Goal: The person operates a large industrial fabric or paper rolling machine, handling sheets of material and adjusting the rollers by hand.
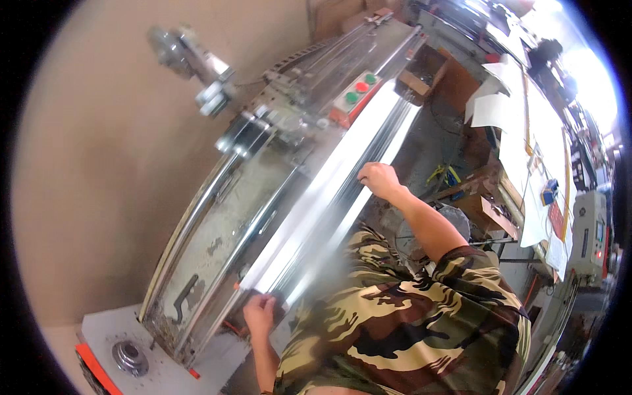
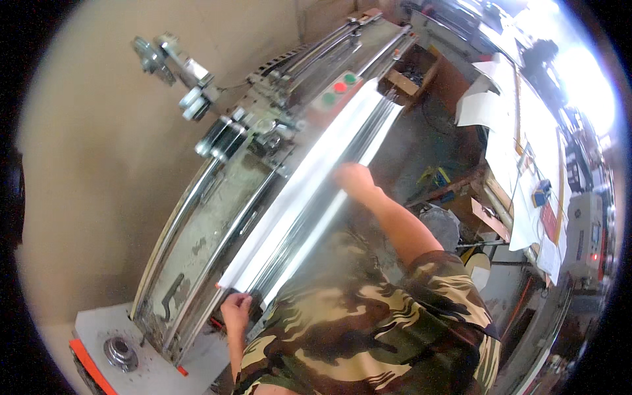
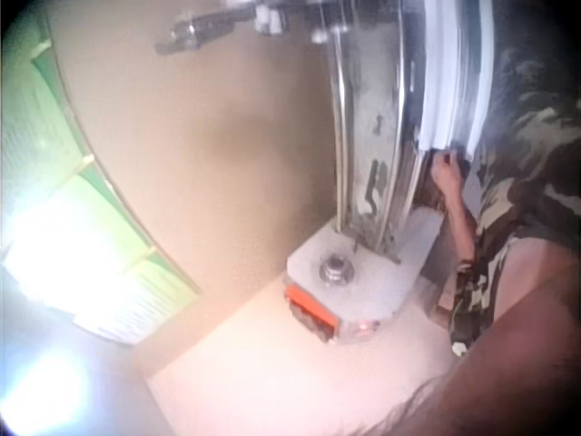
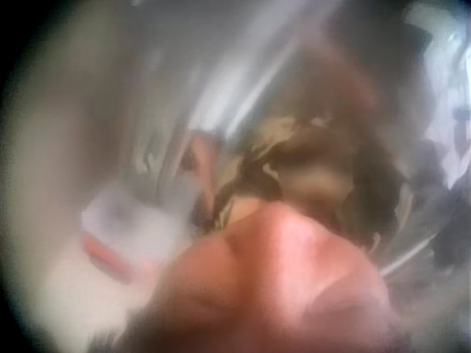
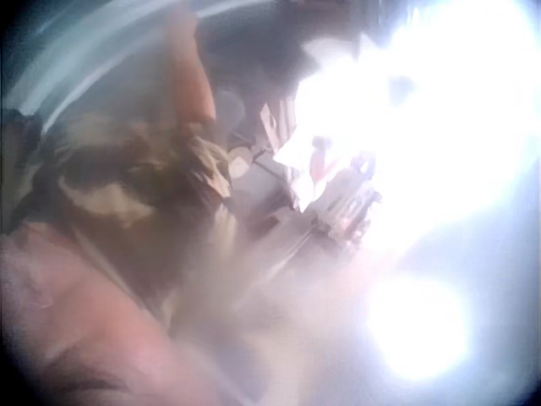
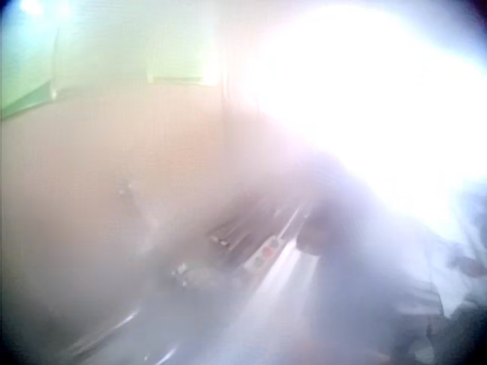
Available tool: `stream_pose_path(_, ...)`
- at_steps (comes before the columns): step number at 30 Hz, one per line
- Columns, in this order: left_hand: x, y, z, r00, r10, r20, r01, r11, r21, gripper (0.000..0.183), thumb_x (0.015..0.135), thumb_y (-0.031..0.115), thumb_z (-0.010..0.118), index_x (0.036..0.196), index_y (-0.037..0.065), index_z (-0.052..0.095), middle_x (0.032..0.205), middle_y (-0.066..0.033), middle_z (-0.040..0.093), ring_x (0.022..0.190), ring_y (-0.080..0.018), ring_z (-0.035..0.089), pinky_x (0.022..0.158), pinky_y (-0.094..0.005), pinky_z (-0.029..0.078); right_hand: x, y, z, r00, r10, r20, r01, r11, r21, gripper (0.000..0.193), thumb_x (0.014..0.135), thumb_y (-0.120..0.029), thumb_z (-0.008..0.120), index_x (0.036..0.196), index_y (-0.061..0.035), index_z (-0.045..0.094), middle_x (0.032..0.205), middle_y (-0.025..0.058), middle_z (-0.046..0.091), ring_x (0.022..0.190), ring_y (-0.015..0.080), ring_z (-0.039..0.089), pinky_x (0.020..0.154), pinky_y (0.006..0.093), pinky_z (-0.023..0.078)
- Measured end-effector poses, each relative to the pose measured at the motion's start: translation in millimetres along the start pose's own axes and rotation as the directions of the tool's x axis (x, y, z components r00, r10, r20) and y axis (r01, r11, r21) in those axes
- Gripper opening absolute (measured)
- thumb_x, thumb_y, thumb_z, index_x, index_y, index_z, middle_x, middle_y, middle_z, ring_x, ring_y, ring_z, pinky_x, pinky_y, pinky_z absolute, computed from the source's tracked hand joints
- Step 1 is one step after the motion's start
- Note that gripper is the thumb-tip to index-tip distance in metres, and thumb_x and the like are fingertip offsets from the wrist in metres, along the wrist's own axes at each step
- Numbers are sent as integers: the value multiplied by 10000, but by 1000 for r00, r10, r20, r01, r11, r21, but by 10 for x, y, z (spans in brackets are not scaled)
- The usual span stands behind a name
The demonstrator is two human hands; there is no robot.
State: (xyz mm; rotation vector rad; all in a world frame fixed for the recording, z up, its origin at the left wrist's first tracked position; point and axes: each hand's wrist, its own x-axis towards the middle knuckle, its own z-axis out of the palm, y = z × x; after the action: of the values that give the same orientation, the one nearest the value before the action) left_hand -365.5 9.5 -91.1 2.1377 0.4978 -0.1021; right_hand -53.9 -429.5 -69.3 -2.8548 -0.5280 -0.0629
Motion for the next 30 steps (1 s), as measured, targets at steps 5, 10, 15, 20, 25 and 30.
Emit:
stream_pose_path(5,180,672,509,991,54,123,-85,960,268,196,811,213,744,932,60,763,891,-157,712,849,-341,684,795,-425,530,48,284,0,949,161,272,-119,980,-162,191,821,-100,654,960,-161,771,1001,69,709,1027,285,675,898,411,552)
stream_pose_path(10,575,1541,948,951,209,228,-296,829,474,228,817,239,740,955,59,761,932,-156,706,915,-359,663,836,-445,516,-93,442,-511,994,23,106,-40,986,163,162,880,-213,658,986,-122,740,1011,113,682,1014,324,650,878,464,523)
stream_pose_path(15,1062,2646,1705,909,219,354,-352,858,374,189,836,193,737,926,27,743,919,-153,700,889,-341,670,809,-435,522,-267,1068,-729,966,92,240,-187,891,413,226,922,-285,661,981,-86,750,986,131,670,1007,314,651,883,455,525)
stream_pose_path(20,1482,3575,2840,816,291,500,-463,846,264,171,839,193,757,934,52,743,914,-152,707,842,-329,687,798,-436,537,-147,1829,-1314,997,80,-23,-54,833,551,258,865,-302,706,823,-50,745,922,148,672,924,344,671,801,455,557)
stream_pose_path(25,1570,4621,3573,671,441,596,-644,745,174,195,863,239,642,834,65,724,881,-168,698,874,-403,662,786,-486,530,393,2780,-1755,980,137,-145,-50,873,486,258,843,-319,713,841,-63,750,860,163,674,877,368,677,752,481,552)
stream_pose_path(30,2051,5134,4074,602,417,681,-681,714,164,182,873,235,632,866,79,727,892,-167,688,874,-398,657,781,-485,527,956,3527,-2308,965,181,-192,-75,886,458,229,848,-305,707,851,-82,759,867,120,688,876,344,684,750,464,553)
